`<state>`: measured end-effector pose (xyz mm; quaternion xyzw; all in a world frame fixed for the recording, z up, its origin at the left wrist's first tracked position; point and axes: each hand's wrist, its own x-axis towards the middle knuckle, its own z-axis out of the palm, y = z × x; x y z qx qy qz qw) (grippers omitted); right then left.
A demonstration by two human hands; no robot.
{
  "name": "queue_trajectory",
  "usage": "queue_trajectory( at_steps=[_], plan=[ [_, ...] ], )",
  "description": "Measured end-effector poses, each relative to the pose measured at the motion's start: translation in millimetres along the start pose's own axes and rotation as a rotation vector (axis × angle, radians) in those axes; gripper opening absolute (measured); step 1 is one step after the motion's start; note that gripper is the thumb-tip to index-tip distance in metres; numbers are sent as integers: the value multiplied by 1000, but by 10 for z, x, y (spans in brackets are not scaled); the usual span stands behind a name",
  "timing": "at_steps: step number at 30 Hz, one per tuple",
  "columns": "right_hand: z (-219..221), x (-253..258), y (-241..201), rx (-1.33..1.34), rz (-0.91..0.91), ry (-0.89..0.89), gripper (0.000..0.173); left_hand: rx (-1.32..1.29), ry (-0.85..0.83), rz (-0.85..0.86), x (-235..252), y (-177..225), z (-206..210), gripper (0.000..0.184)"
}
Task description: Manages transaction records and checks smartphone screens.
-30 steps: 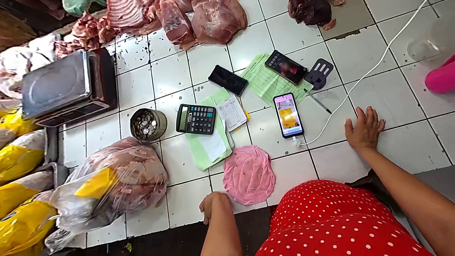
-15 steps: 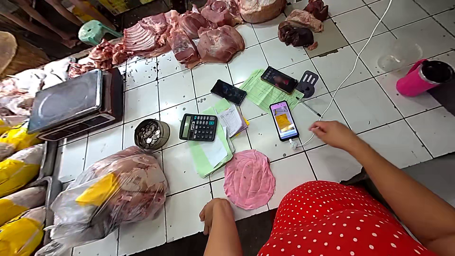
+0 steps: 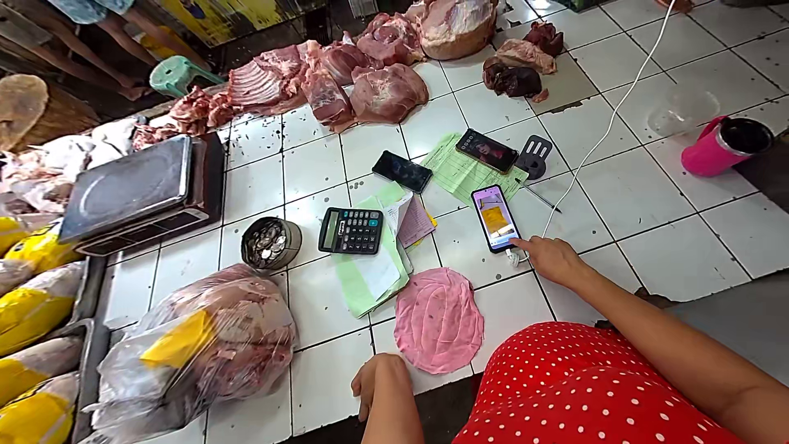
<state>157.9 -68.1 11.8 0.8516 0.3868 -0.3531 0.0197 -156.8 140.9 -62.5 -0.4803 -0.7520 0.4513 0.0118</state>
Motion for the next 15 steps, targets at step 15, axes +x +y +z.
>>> queue_trajectory(
  at_steps=[15],
  plan=[
    [15,8,-353,-88,-14,-94,69,75,4,98,-102,-60,-53,37]
  ],
)
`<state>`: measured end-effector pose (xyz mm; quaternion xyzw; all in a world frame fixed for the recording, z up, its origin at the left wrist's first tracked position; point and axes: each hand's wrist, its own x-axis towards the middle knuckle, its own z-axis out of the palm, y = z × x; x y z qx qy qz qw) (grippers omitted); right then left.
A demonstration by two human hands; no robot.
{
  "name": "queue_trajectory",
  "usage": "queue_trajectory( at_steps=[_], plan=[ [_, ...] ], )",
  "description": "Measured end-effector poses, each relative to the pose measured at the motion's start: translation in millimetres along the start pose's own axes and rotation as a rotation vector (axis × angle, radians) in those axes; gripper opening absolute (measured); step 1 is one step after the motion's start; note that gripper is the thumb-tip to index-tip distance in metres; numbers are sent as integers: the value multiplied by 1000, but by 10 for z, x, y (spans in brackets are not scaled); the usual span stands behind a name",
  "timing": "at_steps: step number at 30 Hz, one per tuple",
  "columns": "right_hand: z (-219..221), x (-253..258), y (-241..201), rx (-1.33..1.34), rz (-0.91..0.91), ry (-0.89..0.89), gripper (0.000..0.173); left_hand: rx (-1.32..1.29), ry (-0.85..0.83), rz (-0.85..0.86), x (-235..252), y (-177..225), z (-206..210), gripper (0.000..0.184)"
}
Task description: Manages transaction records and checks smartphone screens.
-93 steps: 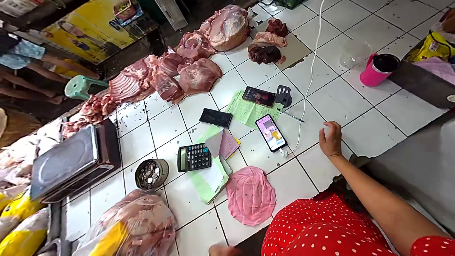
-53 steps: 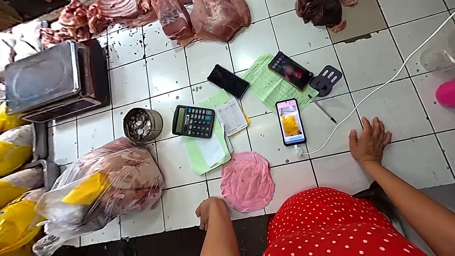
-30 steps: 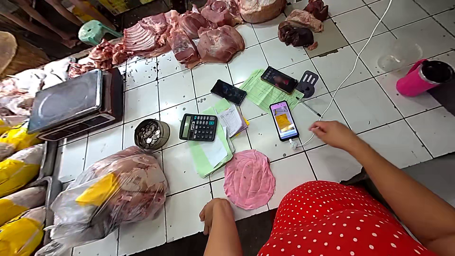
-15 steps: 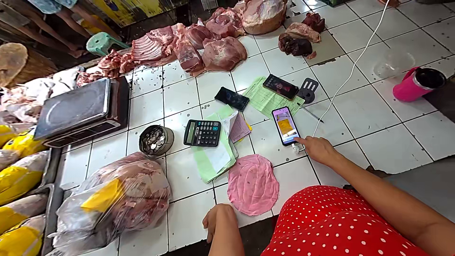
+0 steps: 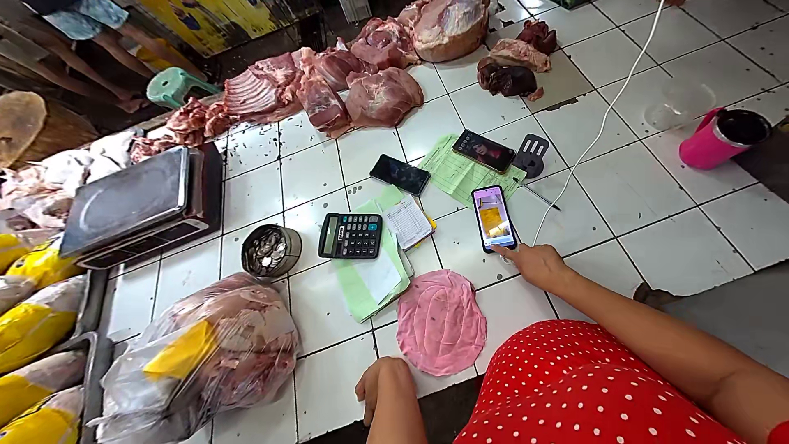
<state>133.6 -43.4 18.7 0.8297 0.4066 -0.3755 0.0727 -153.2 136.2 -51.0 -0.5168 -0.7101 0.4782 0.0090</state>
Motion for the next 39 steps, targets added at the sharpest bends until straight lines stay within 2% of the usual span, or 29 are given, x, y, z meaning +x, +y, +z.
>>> queue_trajectory(
  at_steps=[8,10,13,15,16,19,21,23,25,29,33,37,39],
  plan=[
    [1,-17,-39,7,28,-9,71,39,7,-9,15,24,13,36],
    [-33,-75,-74,14,37,9,67,52,8,12,-93,-5,-43,38],
    [-86,-130,-123,98,5,158,47,165,-71,96,-484,-122,-340,44],
    [-95,-50,-126,182,-11,299,45,83,3,29,-204,-49,-138,36],
    [-120,24,-127,213,8,333,50,60,22,-27,-68,-2,-45,31],
    [-286,273,-176,255,153,235,80,-18,5,-126,57,52,11,27],
    [-324,429,-244,231,208,179,95,111,18,-38,48,8,24,23],
    [-323,536,-321,202,234,175,104,312,52,122,40,-39,52,21],
    [-295,577,-378,172,250,175,106,291,103,155,29,-66,94,21],
    [-238,527,-349,179,220,152,95,-81,118,69,-5,-106,99,29],
    [-200,398,-203,267,138,104,87,-71,55,9,35,-56,84,34],
    [15,328,87,274,-30,169,54,-44,18,-62,31,-34,55,37],
    [115,284,186,253,-100,187,55,-33,21,-42,40,-37,61,35]
  ],
)
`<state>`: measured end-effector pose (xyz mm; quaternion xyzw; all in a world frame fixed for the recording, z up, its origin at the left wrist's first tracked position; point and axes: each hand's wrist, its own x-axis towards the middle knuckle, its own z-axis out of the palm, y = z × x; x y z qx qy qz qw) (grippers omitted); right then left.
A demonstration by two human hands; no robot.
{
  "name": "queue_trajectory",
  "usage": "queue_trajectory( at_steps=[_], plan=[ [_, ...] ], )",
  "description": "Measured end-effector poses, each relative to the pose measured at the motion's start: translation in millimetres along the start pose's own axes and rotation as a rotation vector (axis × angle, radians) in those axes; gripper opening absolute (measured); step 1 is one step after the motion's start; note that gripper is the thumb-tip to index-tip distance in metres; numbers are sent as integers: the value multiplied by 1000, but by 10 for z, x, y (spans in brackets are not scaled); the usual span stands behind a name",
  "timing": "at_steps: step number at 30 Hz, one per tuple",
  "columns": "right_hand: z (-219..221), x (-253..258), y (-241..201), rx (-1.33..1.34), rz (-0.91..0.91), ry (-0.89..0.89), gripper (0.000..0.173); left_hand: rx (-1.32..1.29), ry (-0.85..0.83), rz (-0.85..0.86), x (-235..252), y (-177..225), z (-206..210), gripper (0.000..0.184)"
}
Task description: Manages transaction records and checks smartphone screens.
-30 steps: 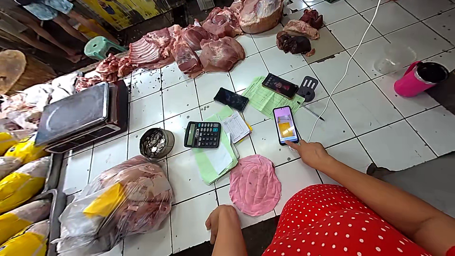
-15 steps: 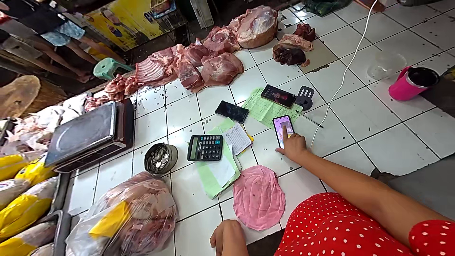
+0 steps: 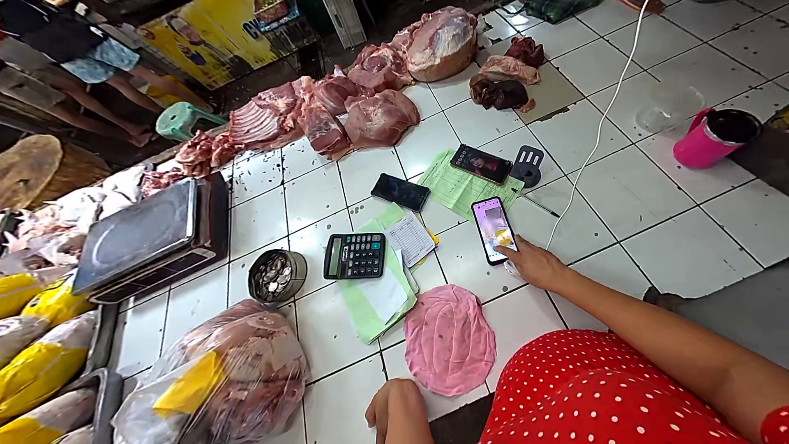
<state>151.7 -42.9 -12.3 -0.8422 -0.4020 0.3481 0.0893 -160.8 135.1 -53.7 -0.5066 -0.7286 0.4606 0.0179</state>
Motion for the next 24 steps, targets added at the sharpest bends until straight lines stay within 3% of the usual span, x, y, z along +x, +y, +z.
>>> queue_trajectory(
  at_steps=[6,13,17,21,24],
  plan=[
    [105,-72,14,-10,-73,44,66,81,50,91,-5,-47,46,27],
    [92,-48,8,6,-48,64,65,70,47,91,6,-39,36,24],
    [61,-45,9,66,37,120,55,67,63,118,-31,-65,27,25],
    [-21,9,-43,110,136,120,57,186,82,230,-96,-122,15,27],
    [-54,46,-79,91,142,105,56,173,73,172,-34,-41,35,27]
  ],
)
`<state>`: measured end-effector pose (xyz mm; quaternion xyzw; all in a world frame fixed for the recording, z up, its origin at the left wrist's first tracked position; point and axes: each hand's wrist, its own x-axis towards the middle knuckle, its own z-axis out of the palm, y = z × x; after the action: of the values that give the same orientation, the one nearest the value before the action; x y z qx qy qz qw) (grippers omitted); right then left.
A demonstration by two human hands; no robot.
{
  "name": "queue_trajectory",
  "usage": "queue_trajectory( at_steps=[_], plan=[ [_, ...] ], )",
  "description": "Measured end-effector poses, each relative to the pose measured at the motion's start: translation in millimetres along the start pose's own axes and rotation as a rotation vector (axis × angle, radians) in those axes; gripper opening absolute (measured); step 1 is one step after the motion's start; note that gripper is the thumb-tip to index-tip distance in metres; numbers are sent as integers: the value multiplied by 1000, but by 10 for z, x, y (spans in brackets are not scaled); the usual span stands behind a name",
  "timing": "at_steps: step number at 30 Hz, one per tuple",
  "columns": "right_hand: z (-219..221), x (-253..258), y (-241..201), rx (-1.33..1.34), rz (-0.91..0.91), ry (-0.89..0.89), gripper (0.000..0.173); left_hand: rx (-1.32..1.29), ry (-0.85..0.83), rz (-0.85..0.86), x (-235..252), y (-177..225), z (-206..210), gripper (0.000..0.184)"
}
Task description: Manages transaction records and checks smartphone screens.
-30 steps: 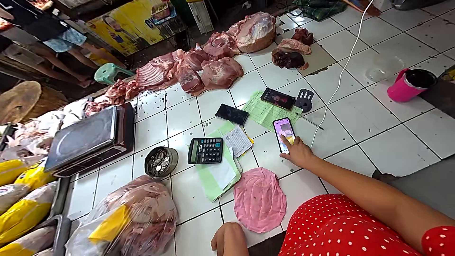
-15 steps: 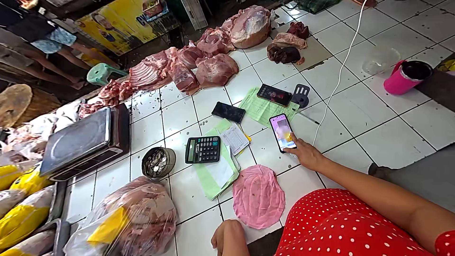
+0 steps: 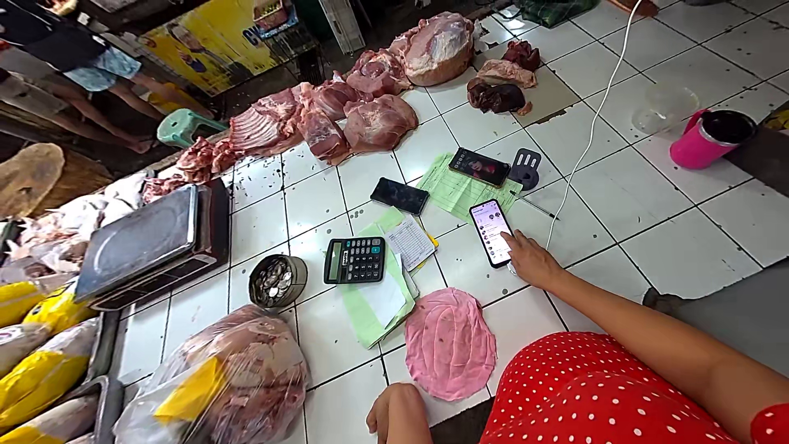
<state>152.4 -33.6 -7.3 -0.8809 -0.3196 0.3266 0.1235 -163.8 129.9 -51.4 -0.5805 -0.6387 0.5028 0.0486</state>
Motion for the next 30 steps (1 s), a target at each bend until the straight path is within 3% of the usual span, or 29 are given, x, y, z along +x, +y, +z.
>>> queue_trajectory(
  at_steps=[13,23,26,30],
  plan=[
    [175,-94,280,89,-204,118,37,-19,-18,-56,40,27,-3,26],
    [99,4,161,64,-127,123,50,-25,-8,-61,37,35,-10,27],
    [100,28,127,50,-115,135,48,-150,-4,-121,6,16,-2,31],
    [101,15,148,57,-118,126,46,-92,-13,-108,40,26,24,29]
  ],
)
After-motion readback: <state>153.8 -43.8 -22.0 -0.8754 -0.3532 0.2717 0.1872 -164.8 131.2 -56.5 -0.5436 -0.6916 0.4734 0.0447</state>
